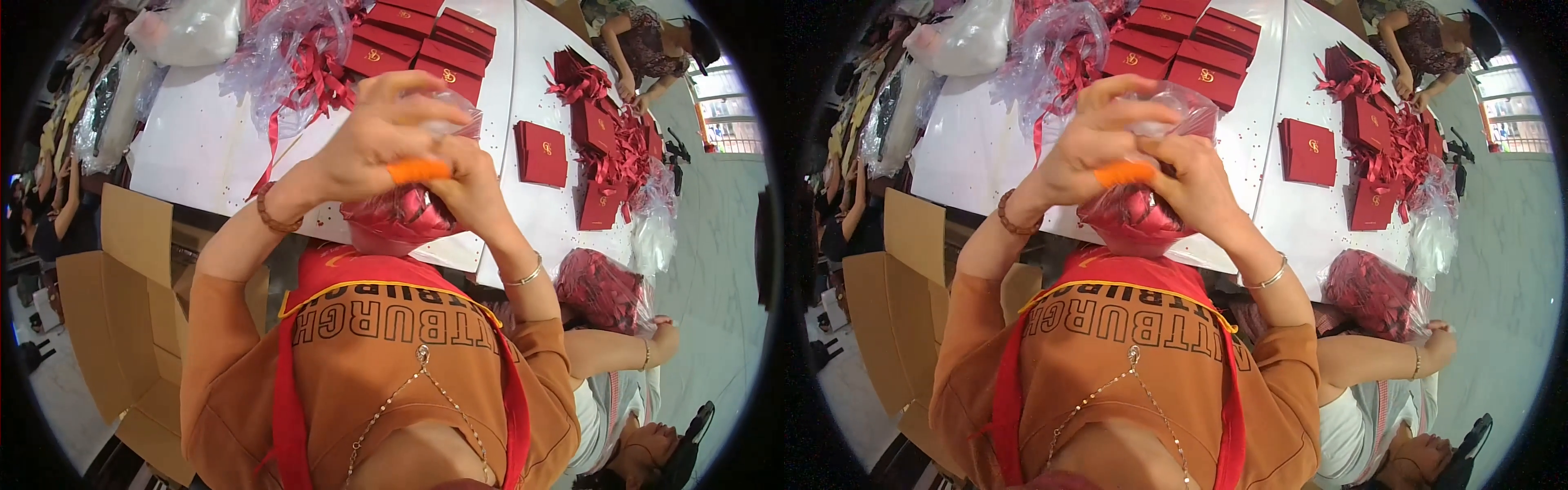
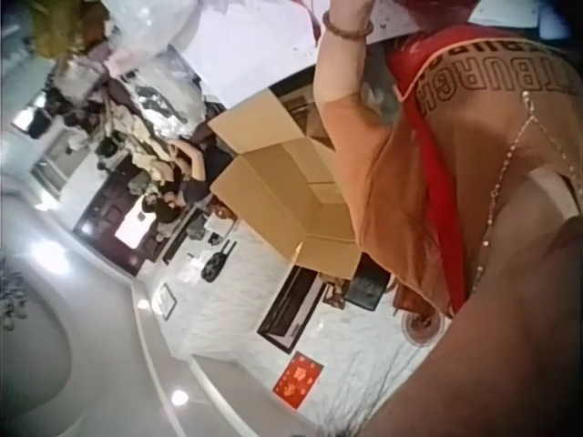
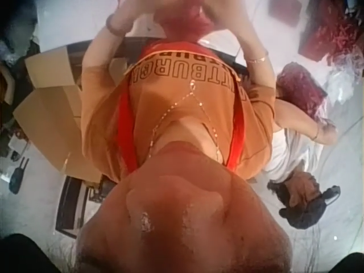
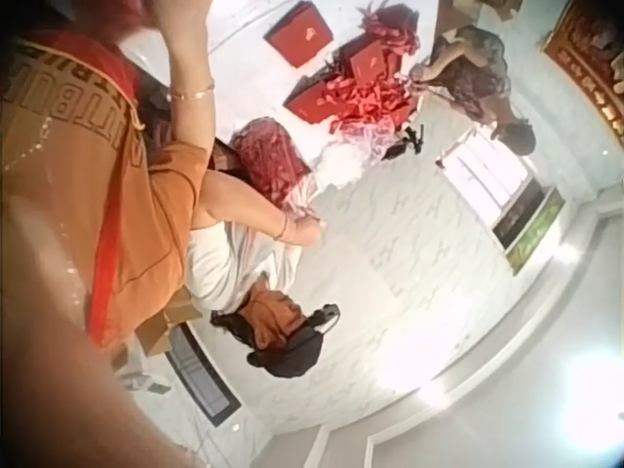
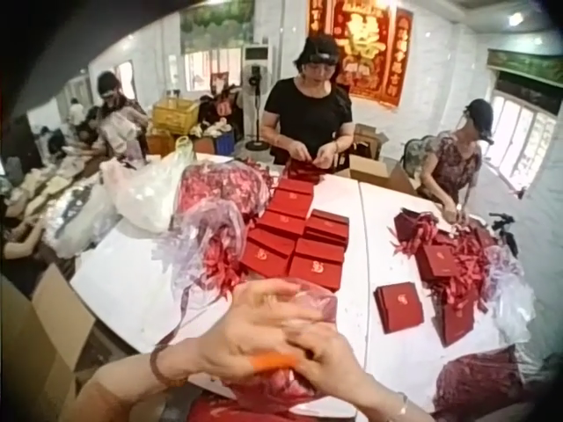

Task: Packing red cards with ribbons into plastic bags and organizing them into stacks.

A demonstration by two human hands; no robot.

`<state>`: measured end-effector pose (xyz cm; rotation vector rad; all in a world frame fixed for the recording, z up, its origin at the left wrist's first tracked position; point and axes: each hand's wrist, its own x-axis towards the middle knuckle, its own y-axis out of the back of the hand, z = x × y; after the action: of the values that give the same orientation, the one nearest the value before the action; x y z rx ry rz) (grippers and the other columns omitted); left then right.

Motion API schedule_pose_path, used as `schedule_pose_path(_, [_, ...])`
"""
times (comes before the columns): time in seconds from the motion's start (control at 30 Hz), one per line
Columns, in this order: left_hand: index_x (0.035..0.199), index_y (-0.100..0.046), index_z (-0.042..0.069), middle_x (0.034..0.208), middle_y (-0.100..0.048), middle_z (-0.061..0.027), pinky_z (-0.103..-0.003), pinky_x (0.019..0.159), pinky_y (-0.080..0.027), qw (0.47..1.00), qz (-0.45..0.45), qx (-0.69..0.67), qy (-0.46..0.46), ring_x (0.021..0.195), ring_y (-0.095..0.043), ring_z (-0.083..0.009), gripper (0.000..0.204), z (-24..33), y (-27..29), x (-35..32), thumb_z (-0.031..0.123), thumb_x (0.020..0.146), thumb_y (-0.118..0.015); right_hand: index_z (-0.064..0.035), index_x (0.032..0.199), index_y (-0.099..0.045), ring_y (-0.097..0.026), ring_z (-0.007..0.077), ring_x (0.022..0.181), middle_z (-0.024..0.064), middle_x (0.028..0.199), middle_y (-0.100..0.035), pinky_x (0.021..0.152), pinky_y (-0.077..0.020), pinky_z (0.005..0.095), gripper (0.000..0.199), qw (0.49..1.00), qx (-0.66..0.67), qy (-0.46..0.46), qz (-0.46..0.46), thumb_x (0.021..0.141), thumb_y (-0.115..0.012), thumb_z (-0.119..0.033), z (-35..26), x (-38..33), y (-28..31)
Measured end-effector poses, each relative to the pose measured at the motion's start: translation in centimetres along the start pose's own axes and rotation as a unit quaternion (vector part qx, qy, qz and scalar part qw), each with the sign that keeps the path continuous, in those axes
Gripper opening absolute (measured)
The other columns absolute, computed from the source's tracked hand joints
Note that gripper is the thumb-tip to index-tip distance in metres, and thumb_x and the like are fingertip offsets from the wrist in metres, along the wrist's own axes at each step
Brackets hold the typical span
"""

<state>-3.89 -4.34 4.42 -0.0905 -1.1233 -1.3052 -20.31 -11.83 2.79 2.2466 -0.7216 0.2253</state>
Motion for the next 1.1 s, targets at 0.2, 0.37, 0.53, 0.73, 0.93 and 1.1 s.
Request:
schedule_pose_path(0.2, [0.100, -0.057, 0.015, 0.103, -0.058, -0.0021, -0.035, 0.092, -0.021, 0.963, -0.174, -0.189, 0.088, 0.106, -0.043, -0.0193, 0.028, -1.8, 0.0, 2.1, 0.030, 0.089, -0.036, -0.0060, 0.081, -0.065, -0.058, 0.0268, 0.072, 0.0089, 0.075, -0.063, 0.066, -0.0403, 0.0330, 0.010, 0.998, 0.005, 0.029, 0.051, 0.075, -0.061, -0.013, 0.5, -0.5, -0.4])
schedule_pose_path(0.37, [0.093, -0.059, 0.013, 0.093, -0.057, -0.0022, -0.034, 0.087, -0.024, 0.982, -0.181, 0.033, 0.030, 0.095, -0.048, -0.0183, 0.017, -2.6, 0.7, 1.2, 0.021, 0.084, -0.047, -0.0065, 0.079, -0.065, -0.059, 0.0243, 0.070, 0.0084, 0.075, -0.063, 0.064, -0.0403, 0.0326, 0.011, 0.999, -0.029, 0.020, 0.028, 0.076, -0.062, -0.016, 0.6, -0.2, -0.2])
schedule_pose_path(0.53, [0.085, -0.062, 0.011, 0.077, -0.055, -0.0011, -0.032, 0.081, -0.028, 0.984, -0.160, 0.050, 0.065, 0.082, -0.046, -0.0175, 0.009, -2.6, 1.7, 0.0, 0.017, 0.080, -0.056, -0.0046, 0.075, -0.058, -0.058, 0.0199, 0.059, 0.0098, 0.069, -0.060, 0.058, -0.0426, 0.0285, 0.010, 0.989, 0.094, -0.102, 0.045, 0.076, -0.065, -0.011, -0.4, -0.4, 0.1])
schedule_pose_path(0.73, [0.080, -0.062, 0.012, 0.071, -0.052, -0.0029, -0.031, 0.073, -0.030, 0.987, -0.070, 0.047, 0.134, 0.076, -0.047, -0.0193, 0.008, 0.2, 0.8, -2.7, 0.019, 0.080, -0.057, -0.0032, 0.078, -0.054, -0.053, 0.0068, 0.064, 0.0027, 0.070, -0.059, 0.060, -0.0431, 0.0223, 0.016, 0.926, 0.310, -0.210, 0.038, 0.073, -0.069, -0.008, -0.4, -0.2, 0.5])
schedule_pose_path(0.93, [0.086, -0.061, 0.008, 0.082, -0.055, -0.0024, -0.032, 0.075, -0.032, 0.975, -0.120, 0.091, 0.163, 0.080, -0.049, -0.0200, 0.011, 2.7, 0.1, -4.7, 0.013, 0.077, -0.059, -0.0016, 0.071, -0.053, -0.053, 0.0078, 0.068, 0.0020, 0.075, -0.060, 0.063, -0.0440, 0.0223, 0.013, 0.951, 0.257, -0.172, -0.021, 0.074, -0.065, -0.005, -0.3, -0.6, 0.7])
schedule_pose_path(1.1, [0.092, -0.061, 0.008, 0.099, -0.057, -0.0013, -0.032, 0.082, -0.029, 0.990, -0.017, 0.073, 0.116, 0.097, -0.047, -0.0185, 0.016, -0.4, -0.5, -3.2, 0.015, 0.078, -0.058, -0.0033, 0.068, -0.052, -0.056, 0.0099, 0.067, 0.0036, 0.073, -0.060, 0.061, -0.0444, 0.0229, 0.013, 0.972, 0.186, -0.139, -0.038, 0.070, -0.065, -0.004, 0.0, -0.6, 0.6])
